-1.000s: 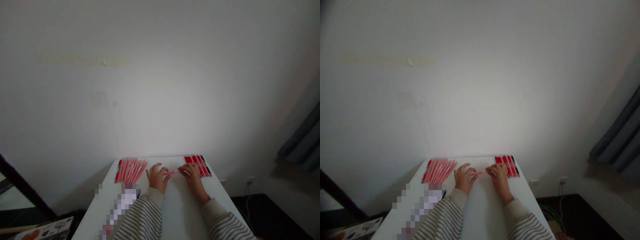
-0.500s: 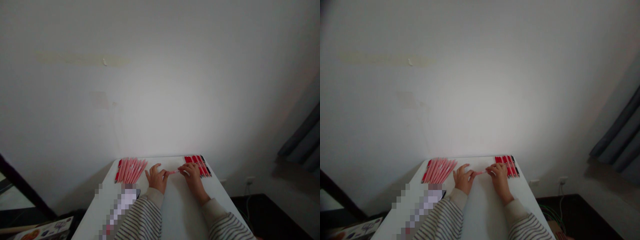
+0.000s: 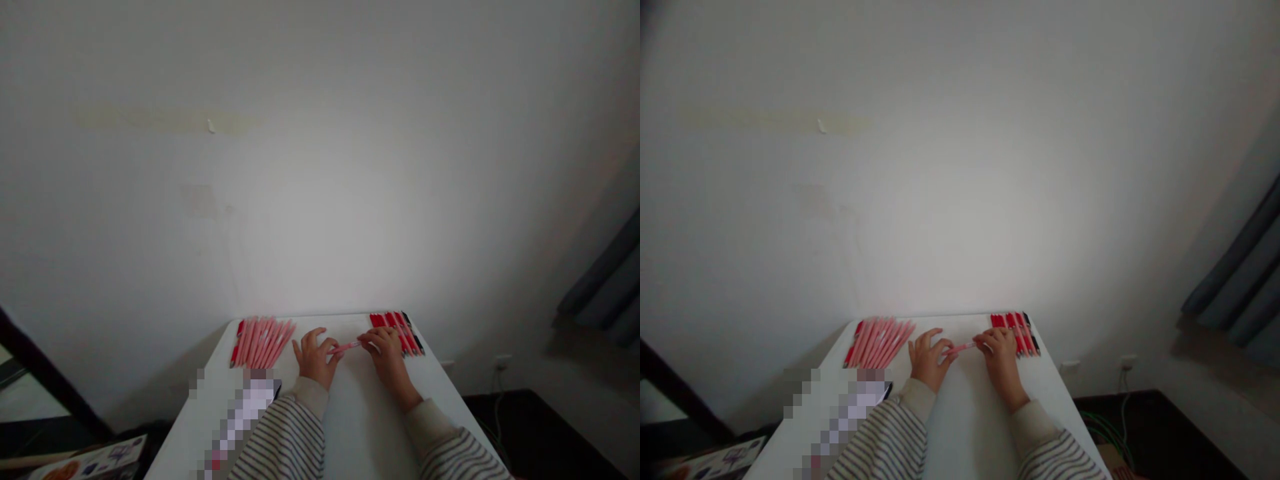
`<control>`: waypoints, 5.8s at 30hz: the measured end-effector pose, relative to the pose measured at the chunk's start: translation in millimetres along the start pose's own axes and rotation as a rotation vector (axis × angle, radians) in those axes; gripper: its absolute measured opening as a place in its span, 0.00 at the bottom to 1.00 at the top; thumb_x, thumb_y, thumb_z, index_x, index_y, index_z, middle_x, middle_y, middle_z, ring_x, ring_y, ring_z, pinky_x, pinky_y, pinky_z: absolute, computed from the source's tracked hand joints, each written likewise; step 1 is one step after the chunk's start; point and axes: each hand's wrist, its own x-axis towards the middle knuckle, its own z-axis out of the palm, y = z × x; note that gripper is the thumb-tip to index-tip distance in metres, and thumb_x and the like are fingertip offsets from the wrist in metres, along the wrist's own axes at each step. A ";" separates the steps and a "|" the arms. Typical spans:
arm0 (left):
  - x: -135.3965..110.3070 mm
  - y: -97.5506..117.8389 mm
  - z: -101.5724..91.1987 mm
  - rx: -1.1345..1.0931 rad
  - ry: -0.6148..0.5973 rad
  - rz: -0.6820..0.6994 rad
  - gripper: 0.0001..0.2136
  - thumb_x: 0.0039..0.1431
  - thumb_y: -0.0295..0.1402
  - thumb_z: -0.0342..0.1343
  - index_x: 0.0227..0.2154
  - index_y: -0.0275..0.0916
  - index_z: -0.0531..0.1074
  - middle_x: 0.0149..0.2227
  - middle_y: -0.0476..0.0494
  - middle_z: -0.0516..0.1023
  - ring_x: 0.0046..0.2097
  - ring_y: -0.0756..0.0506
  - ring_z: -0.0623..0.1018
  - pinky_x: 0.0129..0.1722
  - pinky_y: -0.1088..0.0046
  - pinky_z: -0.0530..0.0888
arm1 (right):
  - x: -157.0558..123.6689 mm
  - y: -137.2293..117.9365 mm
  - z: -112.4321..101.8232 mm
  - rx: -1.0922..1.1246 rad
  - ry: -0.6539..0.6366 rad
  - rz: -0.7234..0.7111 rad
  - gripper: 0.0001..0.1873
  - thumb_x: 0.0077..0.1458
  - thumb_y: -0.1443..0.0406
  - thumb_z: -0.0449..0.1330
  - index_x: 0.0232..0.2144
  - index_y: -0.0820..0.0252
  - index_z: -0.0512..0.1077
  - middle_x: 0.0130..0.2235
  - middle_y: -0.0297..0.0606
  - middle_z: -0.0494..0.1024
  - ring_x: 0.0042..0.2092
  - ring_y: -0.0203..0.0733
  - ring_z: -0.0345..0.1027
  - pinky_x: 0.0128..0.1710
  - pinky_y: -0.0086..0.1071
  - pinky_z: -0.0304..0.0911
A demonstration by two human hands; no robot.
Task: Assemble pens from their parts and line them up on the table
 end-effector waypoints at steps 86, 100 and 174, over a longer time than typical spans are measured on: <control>2.2 -8.4 4.9 0.510 0.066 -0.289 0.15 0.60 0.38 0.46 0.38 0.37 0.76 0.55 0.36 0.70 0.60 0.35 0.61 0.60 0.39 0.49 | 0.6 9.3 -1.6 -0.086 0.031 0.123 0.12 0.58 0.61 0.55 0.37 0.54 0.78 0.40 0.39 0.79 0.44 0.47 0.65 0.47 0.41 0.57; 4.0 0.0 -7.5 0.446 -0.021 -0.335 0.14 0.57 0.38 0.49 0.39 0.37 0.74 0.56 0.34 0.67 0.61 0.34 0.59 0.59 0.37 0.49 | 0.1 10.5 -0.4 -0.082 -0.005 0.130 0.12 0.59 0.61 0.55 0.38 0.53 0.78 0.40 0.39 0.79 0.45 0.47 0.66 0.48 0.41 0.56; 3.3 2.7 -4.3 0.182 -0.066 -0.182 0.02 0.50 0.34 0.61 0.25 0.47 0.78 0.54 0.49 0.72 0.60 0.38 0.61 0.60 0.40 0.44 | -2.4 -8.8 -9.3 -0.240 -0.140 0.096 0.07 0.55 0.59 0.60 0.34 0.48 0.78 0.38 0.37 0.79 0.48 0.50 0.62 0.56 0.51 0.46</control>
